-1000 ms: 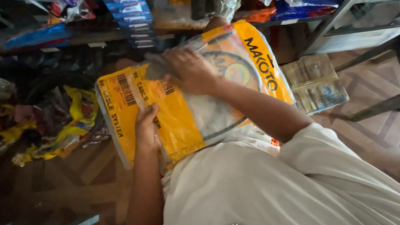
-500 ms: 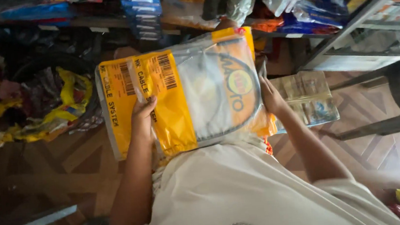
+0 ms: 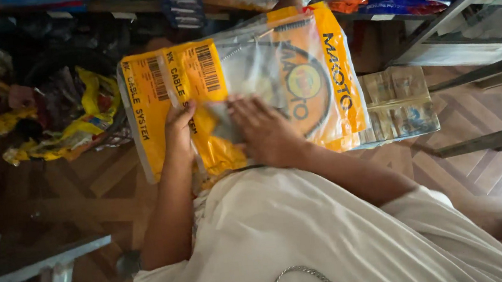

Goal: Cleaning and organizing motorcycle cable packages in a parts storage area.

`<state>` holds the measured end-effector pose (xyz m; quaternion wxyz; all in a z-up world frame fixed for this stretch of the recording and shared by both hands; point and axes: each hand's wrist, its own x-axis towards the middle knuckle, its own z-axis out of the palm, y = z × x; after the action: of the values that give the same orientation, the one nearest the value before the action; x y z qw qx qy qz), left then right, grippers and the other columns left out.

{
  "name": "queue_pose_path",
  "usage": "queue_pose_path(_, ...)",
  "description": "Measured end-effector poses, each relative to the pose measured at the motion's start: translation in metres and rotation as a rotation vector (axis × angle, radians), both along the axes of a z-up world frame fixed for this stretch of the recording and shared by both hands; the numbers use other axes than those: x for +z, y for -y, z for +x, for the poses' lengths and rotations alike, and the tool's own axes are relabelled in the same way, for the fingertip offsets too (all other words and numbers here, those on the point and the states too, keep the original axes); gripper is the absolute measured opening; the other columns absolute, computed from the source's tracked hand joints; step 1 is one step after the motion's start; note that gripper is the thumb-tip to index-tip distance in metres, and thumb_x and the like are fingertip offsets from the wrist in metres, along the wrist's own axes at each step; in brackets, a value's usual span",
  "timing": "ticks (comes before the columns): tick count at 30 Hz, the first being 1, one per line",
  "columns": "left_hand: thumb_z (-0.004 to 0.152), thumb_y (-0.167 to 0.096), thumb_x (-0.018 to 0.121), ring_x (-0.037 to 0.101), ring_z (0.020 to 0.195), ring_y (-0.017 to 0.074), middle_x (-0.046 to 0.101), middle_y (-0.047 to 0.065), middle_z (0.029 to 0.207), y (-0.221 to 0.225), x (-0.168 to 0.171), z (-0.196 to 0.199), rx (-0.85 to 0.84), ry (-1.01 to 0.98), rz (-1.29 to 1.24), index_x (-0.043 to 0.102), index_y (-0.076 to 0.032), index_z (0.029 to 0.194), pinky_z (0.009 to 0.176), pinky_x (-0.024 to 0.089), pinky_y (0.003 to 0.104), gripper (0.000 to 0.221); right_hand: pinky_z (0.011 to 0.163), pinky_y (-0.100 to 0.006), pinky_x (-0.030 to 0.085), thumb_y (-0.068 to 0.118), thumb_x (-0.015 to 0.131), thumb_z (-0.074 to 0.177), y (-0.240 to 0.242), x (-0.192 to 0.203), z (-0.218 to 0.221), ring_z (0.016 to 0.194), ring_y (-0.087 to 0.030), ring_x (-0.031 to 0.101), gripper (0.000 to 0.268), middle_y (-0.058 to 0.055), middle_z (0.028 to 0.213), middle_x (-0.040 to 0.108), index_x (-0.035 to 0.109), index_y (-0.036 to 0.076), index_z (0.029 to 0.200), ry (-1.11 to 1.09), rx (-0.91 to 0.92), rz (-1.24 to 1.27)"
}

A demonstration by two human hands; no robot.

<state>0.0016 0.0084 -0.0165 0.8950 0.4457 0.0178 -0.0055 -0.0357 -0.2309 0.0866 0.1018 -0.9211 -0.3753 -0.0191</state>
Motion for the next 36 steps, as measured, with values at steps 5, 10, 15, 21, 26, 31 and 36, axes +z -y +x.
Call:
queue_pose_path(5, 0.094, -0.019, 0.066, 0.067, 0.111, 0.0264, 0.068, 0.011, 0.127, -0.004, -0.006, 0.001, -0.029, -0.094, -0.123, 0.055, -0.002, 0.14, 0.099, 0.052, 0.04, 0.05, 0.126, -0.05, 0.023, 0.039, 0.06, 0.096, -0.019, -0.014, 0.003, 0.152, -0.033, 0.034, 0.074, -0.021, 0.162, 0.038, 0.044, -0.006, 0.153, 0.226, 0.277, 0.047)
queue_pose_path(10, 0.099, -0.012, 0.063, 0.063, 0.119, 0.0229, 0.065, 0.007, 0.133, 0.001, -0.011, -0.003, 0.035, -0.053, -0.055, 0.054, -0.002, 0.144, 0.104, 0.05, 0.038, 0.047, 0.13, -0.046, 0.026, 0.033, 0.067, 0.084, 0.059, -0.019, -0.002, 0.152, -0.033, 0.036, 0.075, -0.016, 0.157, 0.044, 0.047, 0.0, 0.148, -0.015, -0.024, 0.203)
queue_pose_path(15, 0.102, -0.01, 0.06, 0.062, 0.124, 0.0231, 0.064, 0.008, 0.134, 0.011, 0.021, -0.009, -0.012, 0.01, -0.025, 0.054, -0.003, 0.146, 0.108, 0.049, 0.037, 0.045, 0.126, -0.05, 0.02, 0.026, 0.06, 0.094, 0.15, -0.086, 0.001, 0.154, -0.044, 0.025, 0.073, -0.029, 0.163, 0.032, 0.038, -0.011, 0.154, 0.102, -0.346, 0.163)
queue_pose_path(21, 0.1, -0.011, 0.06, 0.063, 0.124, 0.0235, 0.064, 0.008, 0.135, 0.01, 0.015, 0.001, -0.016, -0.004, -0.065, 0.055, -0.003, 0.144, 0.107, 0.05, 0.039, 0.045, 0.124, -0.036, 0.024, 0.038, 0.031, 0.112, 0.211, -0.205, 0.084, 0.154, -0.034, 0.034, 0.061, -0.023, 0.161, 0.042, 0.038, -0.007, 0.153, -0.416, -0.587, 0.931)
queue_pose_path(26, 0.097, -0.012, 0.062, 0.059, 0.13, 0.0221, 0.061, 0.006, 0.141, 0.01, 0.019, -0.004, -0.001, -0.032, -0.09, 0.049, -0.005, 0.149, 0.108, 0.05, 0.037, 0.054, 0.126, -0.038, 0.025, 0.031, 0.041, 0.114, 0.203, -0.17, 0.187, 0.155, -0.041, 0.025, 0.054, -0.029, 0.169, 0.024, 0.039, 0.0, 0.157, -0.07, -0.332, 0.439)
queue_pose_path(31, 0.098, -0.008, 0.061, 0.06, 0.122, 0.0227, 0.061, 0.006, 0.134, 0.009, 0.01, -0.002, 0.016, -0.107, -0.038, 0.05, -0.006, 0.146, 0.102, 0.052, 0.039, 0.05, 0.126, -0.048, 0.02, 0.046, 0.052, 0.107, 0.113, -0.058, 0.193, 0.154, -0.047, 0.02, 0.081, -0.035, 0.162, 0.025, 0.027, -0.014, 0.155, -0.08, -0.481, 0.49)
queue_pose_path(36, 0.101, -0.003, 0.06, 0.06, 0.117, 0.0223, 0.062, 0.007, 0.127, 0.004, 0.002, -0.004, 0.034, -0.09, 0.003, 0.052, -0.004, 0.147, 0.102, 0.051, 0.039, 0.047, 0.122, -0.057, 0.023, 0.047, 0.054, 0.105, 0.032, -0.017, 0.138, 0.148, -0.049, 0.028, 0.083, -0.039, 0.158, 0.03, 0.034, -0.021, 0.149, 0.207, -0.361, 0.112)
